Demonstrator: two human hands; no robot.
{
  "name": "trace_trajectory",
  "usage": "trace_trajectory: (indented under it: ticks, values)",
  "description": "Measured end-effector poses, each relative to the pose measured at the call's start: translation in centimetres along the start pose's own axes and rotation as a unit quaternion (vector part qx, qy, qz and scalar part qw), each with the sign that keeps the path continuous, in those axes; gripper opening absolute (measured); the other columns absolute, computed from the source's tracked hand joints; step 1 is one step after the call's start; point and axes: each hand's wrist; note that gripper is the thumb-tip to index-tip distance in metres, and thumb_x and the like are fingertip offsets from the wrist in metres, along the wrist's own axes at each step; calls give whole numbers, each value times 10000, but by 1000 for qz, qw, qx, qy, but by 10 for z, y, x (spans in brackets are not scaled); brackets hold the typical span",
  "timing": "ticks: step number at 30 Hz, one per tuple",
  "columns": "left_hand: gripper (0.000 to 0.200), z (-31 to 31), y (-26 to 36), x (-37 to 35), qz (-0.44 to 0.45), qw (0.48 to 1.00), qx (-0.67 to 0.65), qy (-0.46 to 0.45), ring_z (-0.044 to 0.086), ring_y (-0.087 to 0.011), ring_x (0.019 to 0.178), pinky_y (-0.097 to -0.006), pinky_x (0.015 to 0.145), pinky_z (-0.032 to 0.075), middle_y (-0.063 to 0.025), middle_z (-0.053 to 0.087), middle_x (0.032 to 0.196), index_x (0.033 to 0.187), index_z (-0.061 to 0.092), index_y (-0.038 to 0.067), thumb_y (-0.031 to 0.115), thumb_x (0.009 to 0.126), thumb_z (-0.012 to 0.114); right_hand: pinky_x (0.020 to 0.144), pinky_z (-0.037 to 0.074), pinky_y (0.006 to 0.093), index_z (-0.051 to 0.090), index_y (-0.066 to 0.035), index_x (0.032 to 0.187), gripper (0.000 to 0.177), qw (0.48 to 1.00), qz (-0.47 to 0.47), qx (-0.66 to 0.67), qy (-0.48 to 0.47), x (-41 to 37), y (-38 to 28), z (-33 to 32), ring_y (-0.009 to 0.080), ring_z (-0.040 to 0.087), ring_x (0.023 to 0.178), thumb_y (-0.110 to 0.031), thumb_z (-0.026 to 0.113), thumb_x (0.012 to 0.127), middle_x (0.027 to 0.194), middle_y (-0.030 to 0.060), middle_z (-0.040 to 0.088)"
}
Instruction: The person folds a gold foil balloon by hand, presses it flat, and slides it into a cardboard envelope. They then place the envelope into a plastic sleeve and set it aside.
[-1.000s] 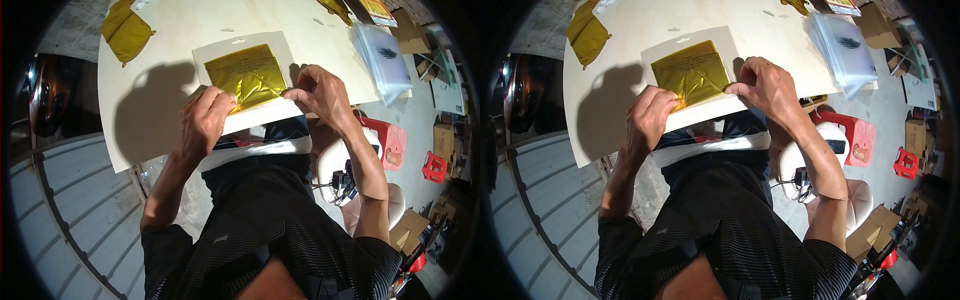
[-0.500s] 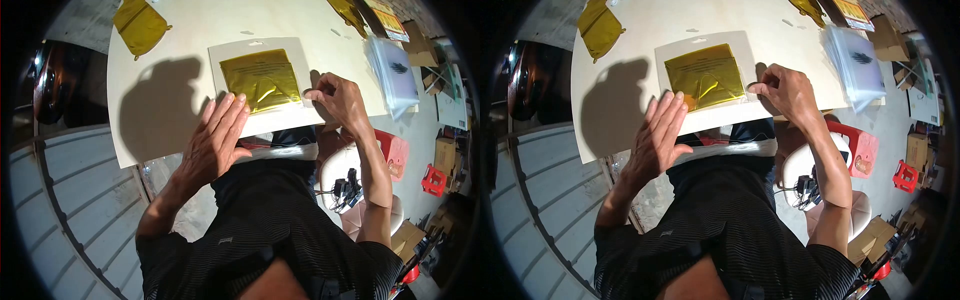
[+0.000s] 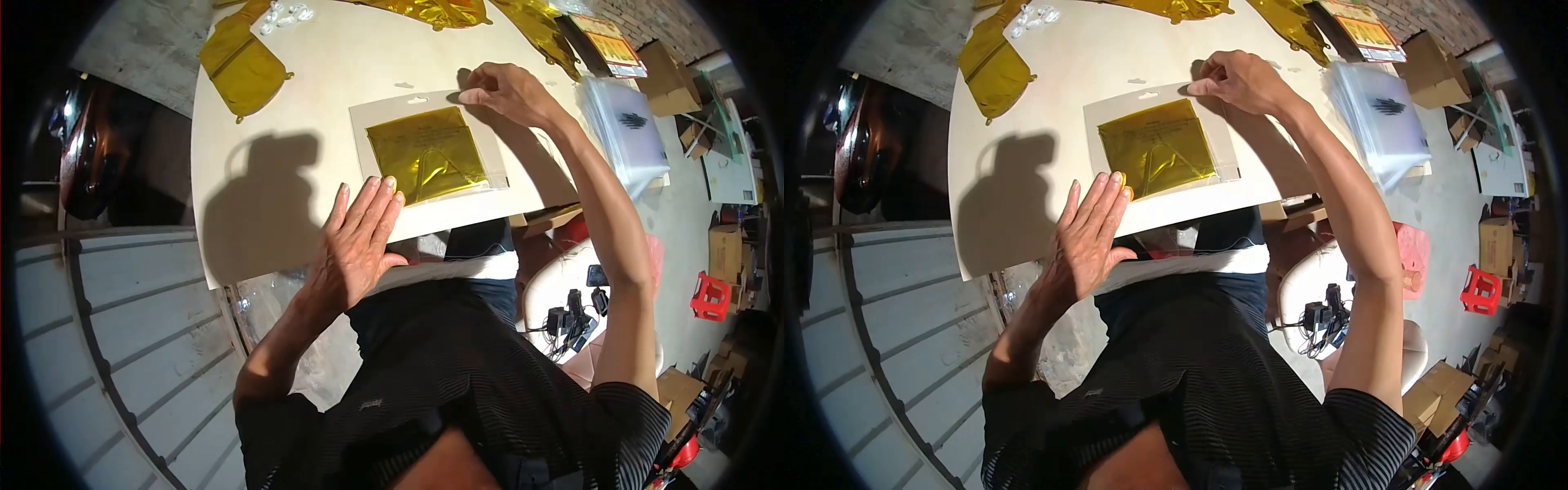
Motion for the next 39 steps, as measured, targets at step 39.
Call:
trace_trajectory:
  ticks: [39]
  values:
    - [373, -35, 12, 157, -167, 742, -648, 31, 681, -138, 1020, -239, 939, 513, -146, 748, 1129, 1281, 614, -75, 105, 970, 714, 450, 369, 225, 741, -15, 919, 303, 893, 132, 418, 98, -188, 13, -56, 53, 495, 508, -308, 720, 994, 679, -15, 605]
Point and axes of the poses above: each hand's wrist, its own x-axis towards the middle knuckle, its own z-axis out of the palm, y = z × x
